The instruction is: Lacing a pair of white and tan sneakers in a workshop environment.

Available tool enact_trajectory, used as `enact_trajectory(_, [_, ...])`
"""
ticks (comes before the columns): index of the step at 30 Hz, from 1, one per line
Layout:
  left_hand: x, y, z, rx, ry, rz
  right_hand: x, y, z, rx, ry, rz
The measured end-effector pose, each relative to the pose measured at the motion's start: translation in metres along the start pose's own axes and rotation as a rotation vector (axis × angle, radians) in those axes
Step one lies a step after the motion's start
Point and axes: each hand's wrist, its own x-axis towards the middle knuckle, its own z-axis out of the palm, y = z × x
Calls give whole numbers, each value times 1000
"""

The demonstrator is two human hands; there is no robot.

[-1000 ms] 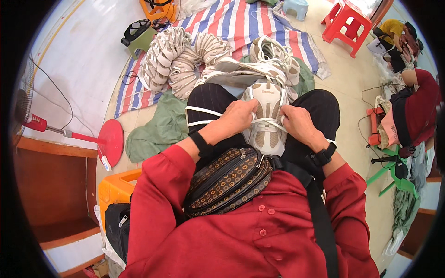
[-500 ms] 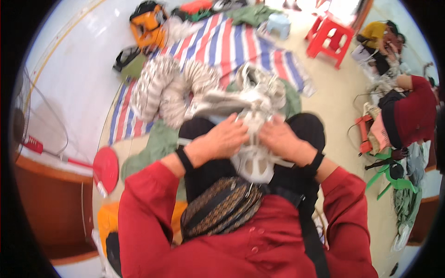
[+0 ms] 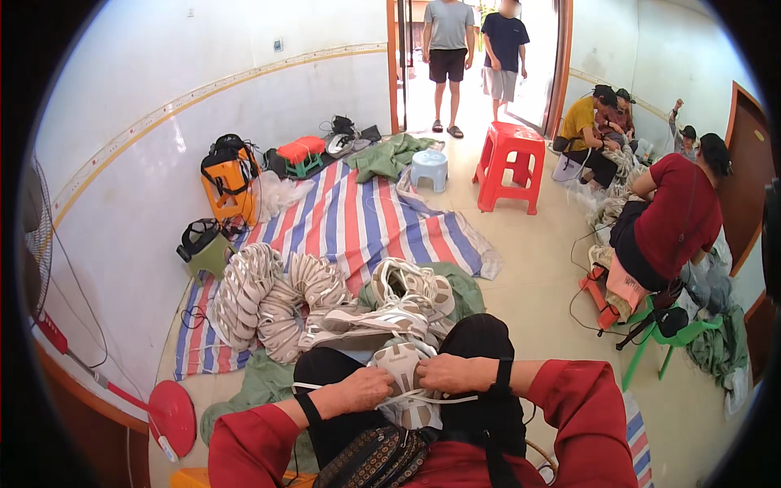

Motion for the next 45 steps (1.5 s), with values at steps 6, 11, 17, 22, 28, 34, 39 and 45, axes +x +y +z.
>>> enact_trajectory(6, [1, -5, 1, -6, -23, 3, 5, 12, 4, -16, -80, -56])
enact_trajectory(11, [-7, -3, 8, -36, 5, -11, 2, 13, 10, -29, 10, -143])
enact_trajectory(17, [-3, 3, 4, -1, -83, -78, 11, 11, -1, -34, -53, -189])
enact_trajectory(22, [-1, 0, 12, -38, -64, -79, 20, 12, 3, 94, -112, 7])
enact_trajectory(28, [19, 12, 10, -42, -199, -385, 25, 5, 24, 67, -107, 229])
enact_trajectory(34, [16, 17, 19, -16, 20, -433, 31, -1, 4, 156, -157, 373])
enact_trajectory(39, [18, 19, 17, -35, -8, -490, 34, -3, 0, 168, -239, 449])
enact_trajectory(45, [7, 25, 19, -102, 94, -489, 33, 5, 19, 487, 174, 488])
